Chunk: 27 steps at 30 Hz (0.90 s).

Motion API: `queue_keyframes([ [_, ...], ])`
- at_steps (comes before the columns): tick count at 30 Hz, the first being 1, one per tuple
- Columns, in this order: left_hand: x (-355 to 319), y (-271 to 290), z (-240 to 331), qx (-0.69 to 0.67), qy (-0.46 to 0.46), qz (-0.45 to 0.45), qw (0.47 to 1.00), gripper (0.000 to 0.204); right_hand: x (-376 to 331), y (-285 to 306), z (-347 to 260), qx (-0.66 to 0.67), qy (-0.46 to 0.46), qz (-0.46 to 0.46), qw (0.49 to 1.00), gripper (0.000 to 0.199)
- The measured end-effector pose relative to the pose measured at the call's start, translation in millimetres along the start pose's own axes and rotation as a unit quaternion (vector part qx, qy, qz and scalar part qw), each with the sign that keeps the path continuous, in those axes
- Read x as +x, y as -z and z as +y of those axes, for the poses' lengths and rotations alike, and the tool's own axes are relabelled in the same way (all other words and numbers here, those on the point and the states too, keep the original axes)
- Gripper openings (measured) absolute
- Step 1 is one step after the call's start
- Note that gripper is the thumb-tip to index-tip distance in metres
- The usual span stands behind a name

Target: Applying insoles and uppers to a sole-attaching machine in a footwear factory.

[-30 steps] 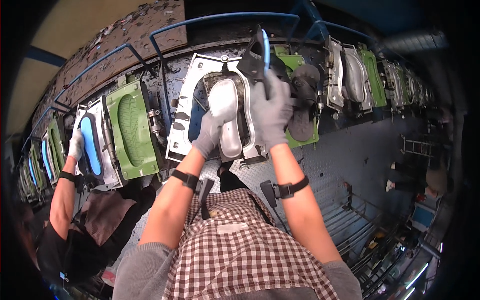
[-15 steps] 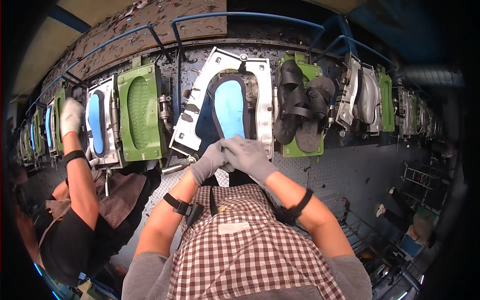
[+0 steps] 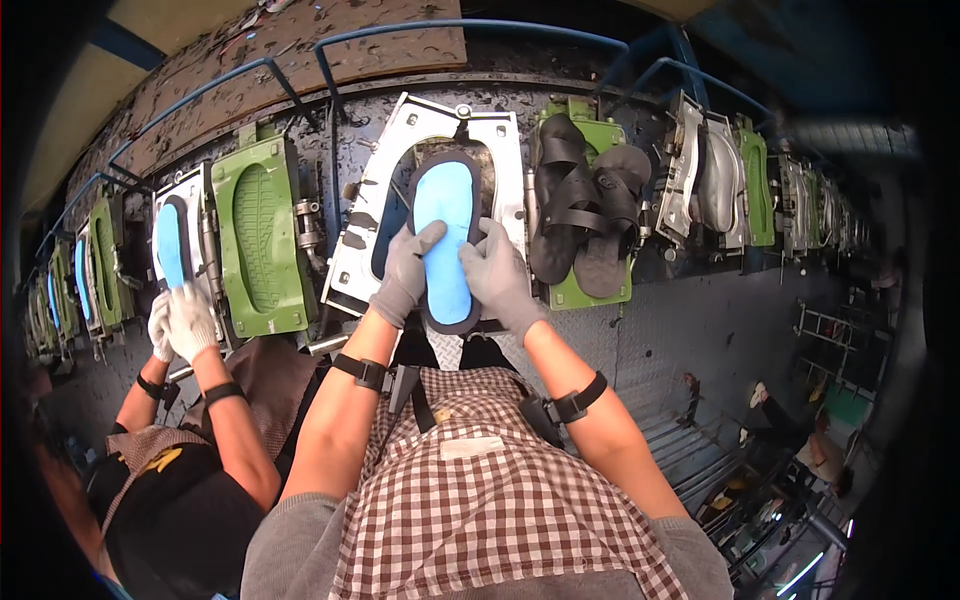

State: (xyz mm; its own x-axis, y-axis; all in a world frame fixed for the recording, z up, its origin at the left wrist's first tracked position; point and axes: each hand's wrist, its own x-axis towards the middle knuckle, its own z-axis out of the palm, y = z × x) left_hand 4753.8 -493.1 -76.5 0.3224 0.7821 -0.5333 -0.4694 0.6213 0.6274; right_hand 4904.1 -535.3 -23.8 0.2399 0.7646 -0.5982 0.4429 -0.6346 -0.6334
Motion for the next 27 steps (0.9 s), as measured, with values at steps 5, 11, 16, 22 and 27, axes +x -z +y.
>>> queue_keyframes([
  [5,15,-19,9,0.120,-0.010,-0.003,0.993,0.042,4,3,7,-0.017,0.095,0.115,0.989,0.054],
  [11,36,-45,-4,0.124,-0.123,0.013,0.985,0.058,26,25,0,-0.051,0.136,0.168,0.975,0.051],
  [16,-2,-71,-7,0.525,-0.287,0.198,0.777,0.087,-23,99,28,-0.020,0.260,0.144,0.955,0.048],
  [22,16,-163,-25,0.677,-0.309,-0.080,0.663,0.096,6,184,92,-0.129,0.053,0.327,0.935,0.058],
  [27,66,-186,-34,0.475,-0.144,-0.002,0.868,0.073,35,270,131,0.005,0.107,0.332,0.937,0.041],
])
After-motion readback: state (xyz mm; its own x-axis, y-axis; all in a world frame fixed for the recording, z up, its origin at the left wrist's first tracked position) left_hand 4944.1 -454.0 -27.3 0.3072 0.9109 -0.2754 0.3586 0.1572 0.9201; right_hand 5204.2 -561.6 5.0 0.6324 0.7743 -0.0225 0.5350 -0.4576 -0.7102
